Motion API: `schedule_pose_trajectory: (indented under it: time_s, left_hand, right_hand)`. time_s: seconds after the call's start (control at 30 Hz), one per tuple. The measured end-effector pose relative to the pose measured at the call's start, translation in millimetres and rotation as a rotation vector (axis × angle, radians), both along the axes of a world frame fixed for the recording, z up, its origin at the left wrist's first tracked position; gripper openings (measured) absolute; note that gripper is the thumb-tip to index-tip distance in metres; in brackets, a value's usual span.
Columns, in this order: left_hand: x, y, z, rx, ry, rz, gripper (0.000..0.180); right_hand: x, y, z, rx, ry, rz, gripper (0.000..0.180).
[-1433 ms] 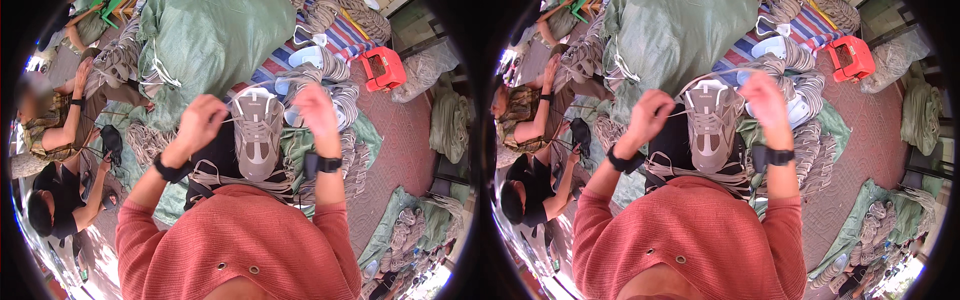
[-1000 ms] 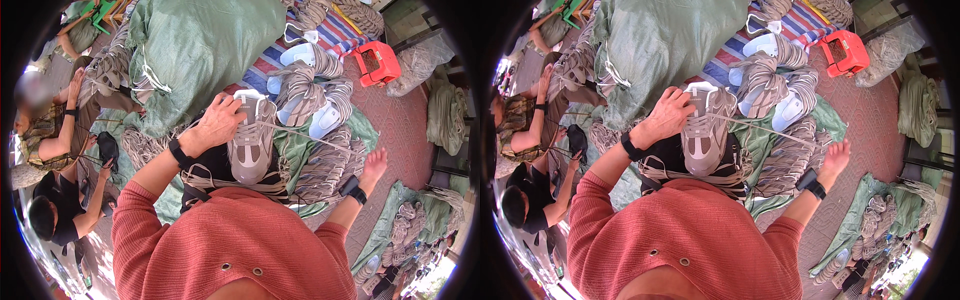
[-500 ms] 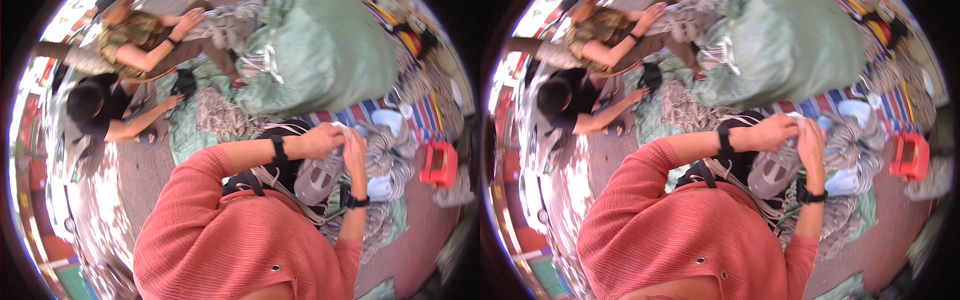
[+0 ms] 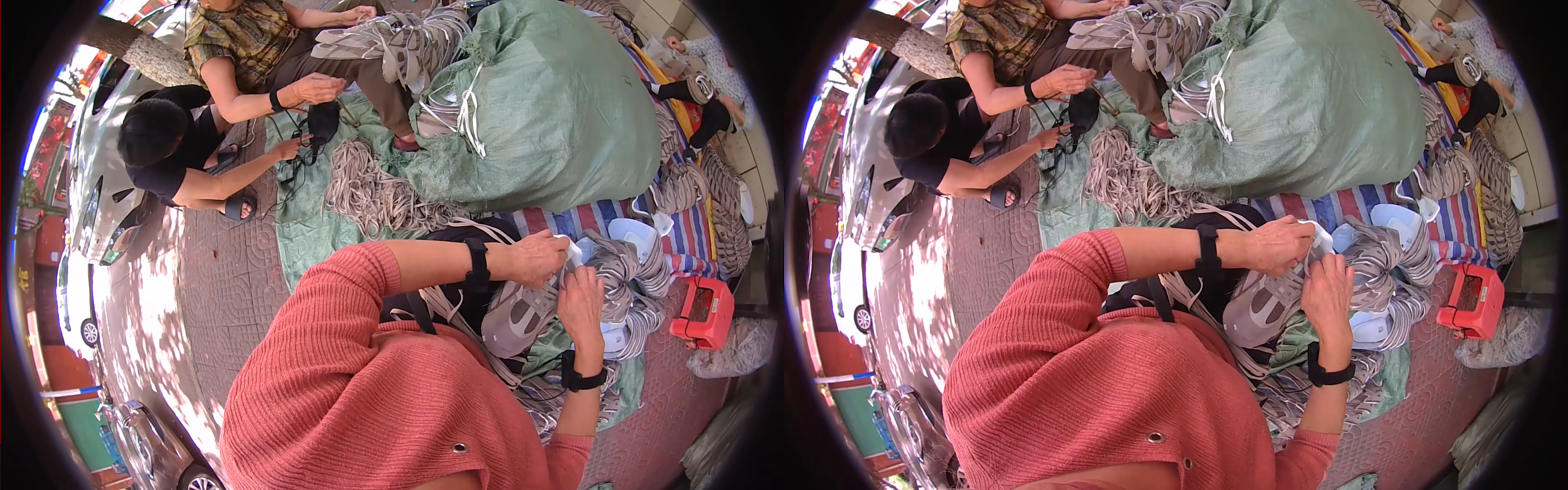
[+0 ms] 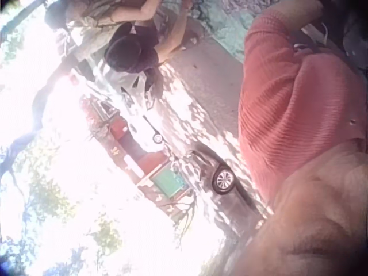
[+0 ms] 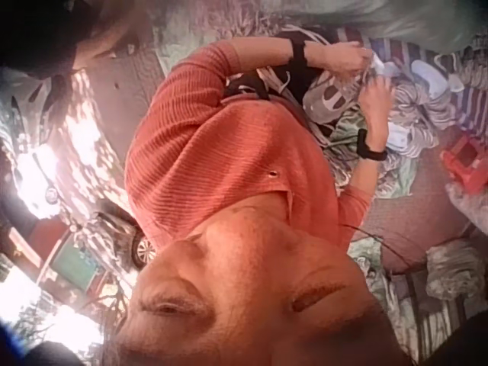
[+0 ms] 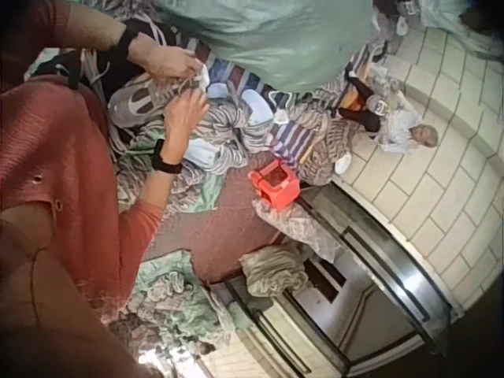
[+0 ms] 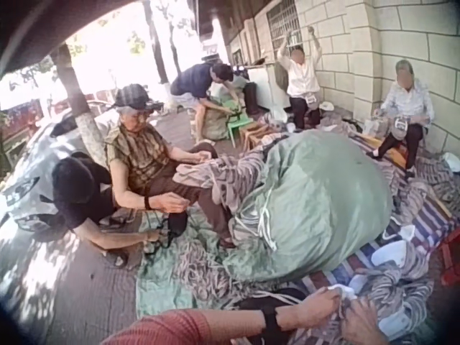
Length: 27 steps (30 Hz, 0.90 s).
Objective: Insert laces into the eyelets of a shoe upper.
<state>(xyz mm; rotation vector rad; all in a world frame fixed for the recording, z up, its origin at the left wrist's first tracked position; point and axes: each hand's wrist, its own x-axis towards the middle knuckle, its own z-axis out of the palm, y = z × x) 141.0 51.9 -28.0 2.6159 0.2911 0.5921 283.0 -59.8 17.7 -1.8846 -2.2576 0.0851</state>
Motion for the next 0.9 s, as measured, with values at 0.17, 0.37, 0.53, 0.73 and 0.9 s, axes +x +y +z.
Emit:
schedule_pose_trajectory:
  time_s: [0.17, 0.37, 0.53, 0.73, 0.9]
  left_hand:
    - [4, 2, 2, -0.018, 0.134, 0.01, 0.011]
    - [6, 0, -2, -0.07, 0.136, 0.029, 0.011]
    - [4, 6, 5, -0.101, 0.12, -0.035, 0.016]
    - [15, 27, 13, -0.111, 0.119, -0.308, 0.025]
    - [-6, 57, 14, -0.388, 0.11, -0.276, 0.014]
  right_hand:
    - [-3, 4, -2, -0.038, 0.032, -0.016, 0.011]
    - [2, 6, -16, -0.033, 0.302, -0.01, 0.008]
    - [13, 6, -26, -0.048, 0.575, -0.018, 0.009]
    - [35, -24, -6, -0.087, 2.04, -0.329, 0.015]
    - [81, -63, 38, 0.419, 2.504, -0.249, 0.01]
